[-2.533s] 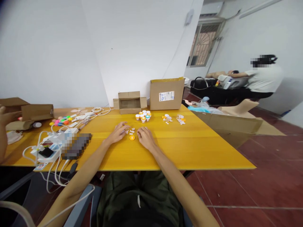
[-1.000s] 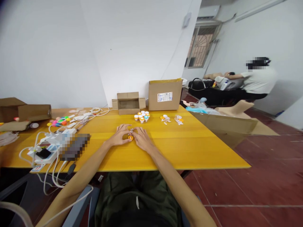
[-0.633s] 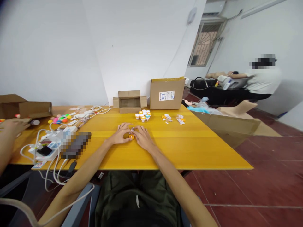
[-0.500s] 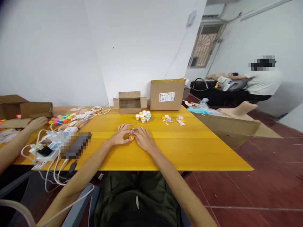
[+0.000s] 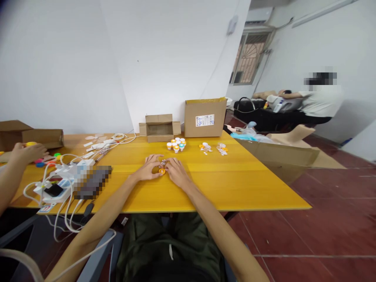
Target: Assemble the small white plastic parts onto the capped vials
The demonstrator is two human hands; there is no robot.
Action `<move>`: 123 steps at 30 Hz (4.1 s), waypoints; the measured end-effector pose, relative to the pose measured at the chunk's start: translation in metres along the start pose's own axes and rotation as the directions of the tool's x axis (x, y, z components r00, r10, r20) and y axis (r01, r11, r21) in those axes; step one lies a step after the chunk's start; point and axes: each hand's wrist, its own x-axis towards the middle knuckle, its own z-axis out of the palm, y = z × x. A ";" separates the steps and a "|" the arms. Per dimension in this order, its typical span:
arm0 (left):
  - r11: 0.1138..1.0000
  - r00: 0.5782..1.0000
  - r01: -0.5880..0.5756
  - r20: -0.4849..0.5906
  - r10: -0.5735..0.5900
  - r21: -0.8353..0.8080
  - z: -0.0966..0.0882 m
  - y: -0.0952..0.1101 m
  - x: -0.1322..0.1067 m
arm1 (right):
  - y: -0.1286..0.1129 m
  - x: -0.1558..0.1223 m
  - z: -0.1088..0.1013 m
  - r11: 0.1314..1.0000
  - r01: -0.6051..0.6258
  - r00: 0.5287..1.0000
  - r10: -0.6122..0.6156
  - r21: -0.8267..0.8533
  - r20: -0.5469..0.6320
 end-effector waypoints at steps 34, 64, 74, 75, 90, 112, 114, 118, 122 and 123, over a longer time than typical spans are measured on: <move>0.999 1.000 0.023 0.005 -0.023 -0.031 0.000 -0.002 0.001 | 0.001 0.001 -0.004 0.971 0.063 0.998 -0.054 0.232 -0.041; 0.999 0.999 0.033 0.002 -0.032 -0.036 -0.001 0.000 0.001 | 0.001 0.002 -0.001 0.979 0.044 0.999 -0.044 0.201 -0.002; 0.999 1.000 0.017 -0.011 -0.018 -0.027 -0.001 0.000 0.001 | 0.001 0.001 -0.001 0.981 0.035 0.999 -0.035 0.190 0.000; 1.000 1.000 0.015 -0.010 -0.016 -0.025 -0.001 0.001 0.001 | 0.001 0.001 -0.001 0.980 0.032 0.999 -0.034 0.194 0.002; 0.999 1.000 0.016 -0.002 -0.016 -0.029 -0.003 0.003 0.001 | 0.002 0.002 0.000 0.975 0.041 0.999 -0.040 0.220 -0.009; 1.000 1.000 0.006 -0.016 -0.007 -0.011 0.002 -0.001 0.001 | 0.000 0.003 -0.002 0.976 0.048 0.999 -0.041 0.212 -0.035; 1.000 1.000 0.005 -0.016 -0.005 -0.008 0.002 -0.001 0.001 | -0.001 0.003 -0.002 0.977 0.038 0.999 -0.030 0.209 -0.039; 1.000 1.000 0.004 -0.021 -0.004 -0.009 0.000 -0.003 0.000 | -0.001 0.004 -0.004 0.982 0.011 0.998 0.000 0.190 -0.059; 1.000 0.999 0.018 -0.043 -0.018 -0.001 -0.005 -0.005 -0.001 | -0.001 0.004 -0.003 0.986 -0.037 0.991 0.057 0.164 -0.120; 1.000 0.998 0.025 -0.054 -0.025 0.006 -0.005 -0.006 -0.001 | 0.000 0.004 -0.003 0.986 -0.051 0.988 0.072 0.157 -0.137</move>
